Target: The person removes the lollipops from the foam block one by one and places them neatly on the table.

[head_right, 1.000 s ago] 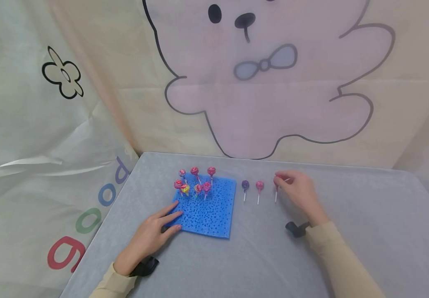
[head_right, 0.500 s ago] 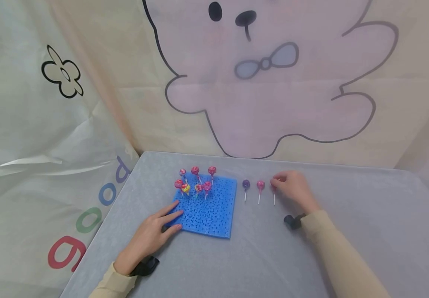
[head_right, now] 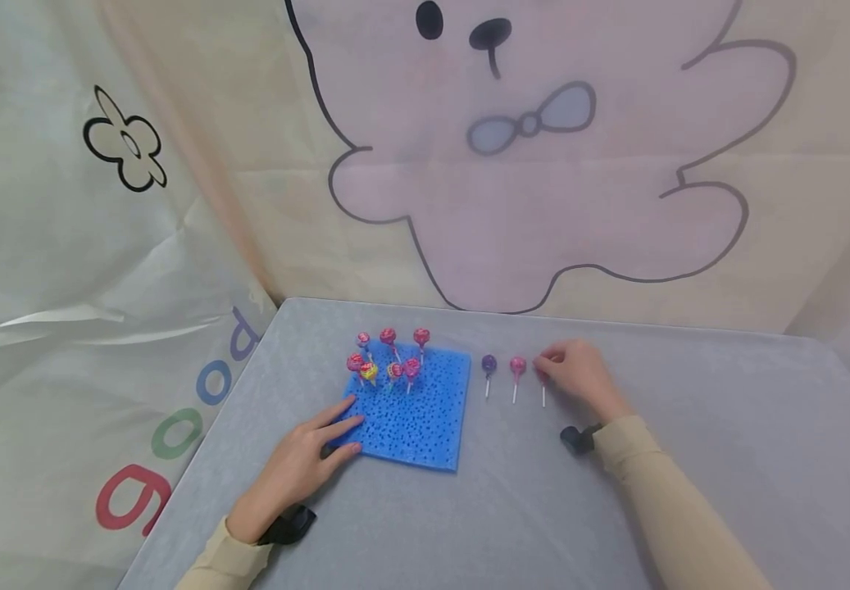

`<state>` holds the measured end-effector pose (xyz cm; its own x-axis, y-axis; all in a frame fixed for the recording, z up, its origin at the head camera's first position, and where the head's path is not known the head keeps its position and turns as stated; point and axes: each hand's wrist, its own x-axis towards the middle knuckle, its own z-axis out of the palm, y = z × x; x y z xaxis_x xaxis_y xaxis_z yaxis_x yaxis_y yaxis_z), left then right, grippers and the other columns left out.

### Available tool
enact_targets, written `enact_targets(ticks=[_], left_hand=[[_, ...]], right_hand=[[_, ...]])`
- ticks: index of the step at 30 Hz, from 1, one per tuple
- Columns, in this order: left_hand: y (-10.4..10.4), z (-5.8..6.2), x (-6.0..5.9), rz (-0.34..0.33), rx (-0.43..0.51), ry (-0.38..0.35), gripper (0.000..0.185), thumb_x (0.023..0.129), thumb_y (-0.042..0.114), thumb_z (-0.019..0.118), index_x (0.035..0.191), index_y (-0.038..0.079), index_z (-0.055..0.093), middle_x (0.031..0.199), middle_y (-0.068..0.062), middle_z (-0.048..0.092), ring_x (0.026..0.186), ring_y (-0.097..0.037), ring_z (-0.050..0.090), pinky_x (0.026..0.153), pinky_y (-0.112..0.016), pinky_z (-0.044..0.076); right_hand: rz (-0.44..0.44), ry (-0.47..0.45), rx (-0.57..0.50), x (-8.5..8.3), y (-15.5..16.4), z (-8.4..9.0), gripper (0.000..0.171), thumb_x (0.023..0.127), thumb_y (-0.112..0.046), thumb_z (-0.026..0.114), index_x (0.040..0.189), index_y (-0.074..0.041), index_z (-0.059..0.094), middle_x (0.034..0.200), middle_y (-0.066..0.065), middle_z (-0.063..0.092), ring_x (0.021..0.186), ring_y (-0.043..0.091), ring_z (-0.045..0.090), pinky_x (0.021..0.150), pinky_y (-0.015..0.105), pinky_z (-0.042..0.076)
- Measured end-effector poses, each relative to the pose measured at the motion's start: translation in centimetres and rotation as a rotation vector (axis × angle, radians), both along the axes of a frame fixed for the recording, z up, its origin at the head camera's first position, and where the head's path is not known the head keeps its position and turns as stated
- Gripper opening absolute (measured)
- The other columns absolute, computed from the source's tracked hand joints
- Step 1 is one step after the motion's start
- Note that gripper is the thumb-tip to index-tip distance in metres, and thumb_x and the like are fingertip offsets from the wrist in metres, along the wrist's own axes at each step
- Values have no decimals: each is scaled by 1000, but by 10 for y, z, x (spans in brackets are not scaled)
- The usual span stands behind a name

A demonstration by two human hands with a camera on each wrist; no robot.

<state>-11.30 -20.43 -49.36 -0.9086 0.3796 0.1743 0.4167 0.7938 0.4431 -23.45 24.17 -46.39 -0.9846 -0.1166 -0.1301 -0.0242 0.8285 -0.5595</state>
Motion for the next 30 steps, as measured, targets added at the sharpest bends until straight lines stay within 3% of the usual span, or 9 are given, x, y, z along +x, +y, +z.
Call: enact_targets(ticks=[10, 17, 23, 30], left_hand=[[0, 1, 1, 5, 1, 1, 48, 97, 39, 74, 141, 20, 68, 160, -6, 50, 140, -30, 57, 110, -50, 52], [0, 1, 1, 8, 0, -6, 48, 97, 40, 74, 141, 20, 68, 160, -6, 50, 140, -30, 57, 110, -50, 51], [1, 2, -1, 13, 6, -16, 49, 97, 40, 74, 141, 20, 68, 161, -6, 50, 141, -30, 56, 110, -50, 51], [1, 2, 0, 18, -10, -24, 49, 97, 41, 74, 142, 21, 68, 161, -5, 50, 140, -30, 57, 110, -50, 52]], right_hand=[[-16, 29, -7, 1, -4, 2, 39, 101, -30, 66, 121, 3, 72, 107, 21, 75, 85, 25, 65, 67, 29, 50], [-33, 103, -11, 13, -11, 32, 46, 103, -35, 64, 129, 2, 67, 118, 23, 72, 100, 36, 65, 69, 34, 53], [-36, 252, -63, 20, -17, 57, 43, 103, -36, 65, 130, -2, 69, 120, 21, 70, 97, 33, 63, 65, 29, 53], [-39, 313, -142, 30, -22, 71, 40, 103, -37, 66, 128, -6, 71, 113, 18, 72, 87, 29, 65, 61, 28, 53]])
